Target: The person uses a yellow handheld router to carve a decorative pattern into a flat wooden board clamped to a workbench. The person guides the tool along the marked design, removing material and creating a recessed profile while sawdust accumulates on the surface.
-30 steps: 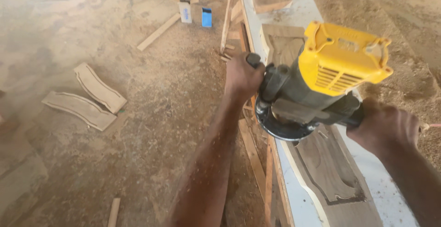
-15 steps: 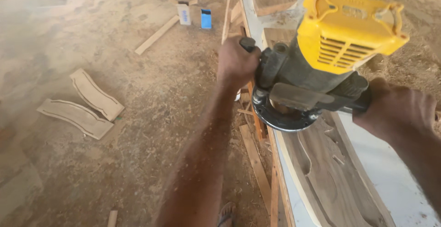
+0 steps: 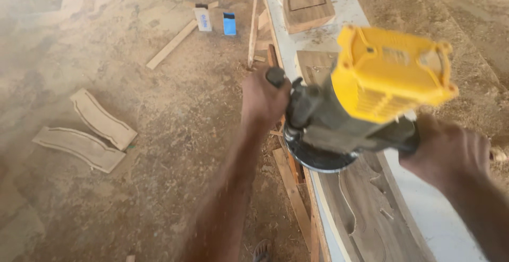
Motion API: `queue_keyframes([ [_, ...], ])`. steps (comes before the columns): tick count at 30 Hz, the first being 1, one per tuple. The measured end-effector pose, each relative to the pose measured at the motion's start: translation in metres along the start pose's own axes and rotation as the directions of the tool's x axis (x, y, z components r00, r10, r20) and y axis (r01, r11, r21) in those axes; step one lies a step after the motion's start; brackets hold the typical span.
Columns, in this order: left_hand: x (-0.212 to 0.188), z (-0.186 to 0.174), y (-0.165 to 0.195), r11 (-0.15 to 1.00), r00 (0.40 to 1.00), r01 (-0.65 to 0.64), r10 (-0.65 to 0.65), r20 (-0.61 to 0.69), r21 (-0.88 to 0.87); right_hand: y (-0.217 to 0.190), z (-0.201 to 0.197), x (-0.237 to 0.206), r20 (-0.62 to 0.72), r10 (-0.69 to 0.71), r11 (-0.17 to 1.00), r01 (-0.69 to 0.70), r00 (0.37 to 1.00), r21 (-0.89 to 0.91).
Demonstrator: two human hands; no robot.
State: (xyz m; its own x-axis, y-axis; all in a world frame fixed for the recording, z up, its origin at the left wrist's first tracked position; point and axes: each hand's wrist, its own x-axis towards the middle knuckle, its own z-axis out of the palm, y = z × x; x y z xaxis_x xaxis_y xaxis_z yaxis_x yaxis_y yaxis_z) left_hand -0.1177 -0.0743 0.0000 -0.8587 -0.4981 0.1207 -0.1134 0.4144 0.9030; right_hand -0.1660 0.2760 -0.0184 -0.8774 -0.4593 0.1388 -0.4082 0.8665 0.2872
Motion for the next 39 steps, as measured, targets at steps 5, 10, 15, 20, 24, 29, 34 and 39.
queue_keyframes([
  [5, -0.037, -0.005, 0.008, 0.999, 0.999, 0.042, -0.043, 0.031, 0.009, 0.006, 0.002, -0.04, 0.036, 0.012, 0.992, -0.016, 0.999, 0.122],
  [10, -0.06, 0.002, 0.004, 1.0, 0.999, -0.022, 0.021, -0.044, -0.02, 0.009, -0.007, -0.057, 0.162, 0.076, 0.997, -0.077, 0.984, 0.001],
  [15, -0.064, 0.011, -0.006, 0.991, 0.987, -0.132, 0.132, -0.089, 0.008, 0.011, -0.001, -0.056, 0.172, 0.072, 0.996, -0.063, 0.982, -0.059],
  [20, -0.058, 0.009, -0.011, 0.992, 0.994, -0.108, 0.106, -0.038, -0.062, 0.012, 0.003, -0.043, -0.003, -0.062, 0.993, 0.062, 0.998, -0.101],
  [24, -0.068, 0.009, -0.005, 0.994, 0.989, -0.101, 0.104, -0.104, 0.036, 0.011, -0.01, -0.034, 0.274, 0.103, 0.992, -0.077, 0.956, -0.104],
  [29, -0.079, 0.008, 0.009, 1.0, 0.993, -0.004, 0.007, -0.114, 0.027, 0.021, -0.01, -0.021, 0.105, -0.166, 0.959, 0.185, 0.981, -0.213],
  [34, -0.082, 0.01, 0.014, 0.998, 0.989, -0.032, 0.039, -0.145, 0.052, 0.04, 0.014, -0.022, 0.01, -0.111, 0.994, 0.111, 0.994, 0.007],
  [39, -0.077, 0.017, 0.01, 0.998, 0.996, 0.058, -0.056, -0.069, 0.029, 0.04, 0.019, -0.018, 0.101, 0.022, 0.999, -0.025, 0.995, 0.029],
])
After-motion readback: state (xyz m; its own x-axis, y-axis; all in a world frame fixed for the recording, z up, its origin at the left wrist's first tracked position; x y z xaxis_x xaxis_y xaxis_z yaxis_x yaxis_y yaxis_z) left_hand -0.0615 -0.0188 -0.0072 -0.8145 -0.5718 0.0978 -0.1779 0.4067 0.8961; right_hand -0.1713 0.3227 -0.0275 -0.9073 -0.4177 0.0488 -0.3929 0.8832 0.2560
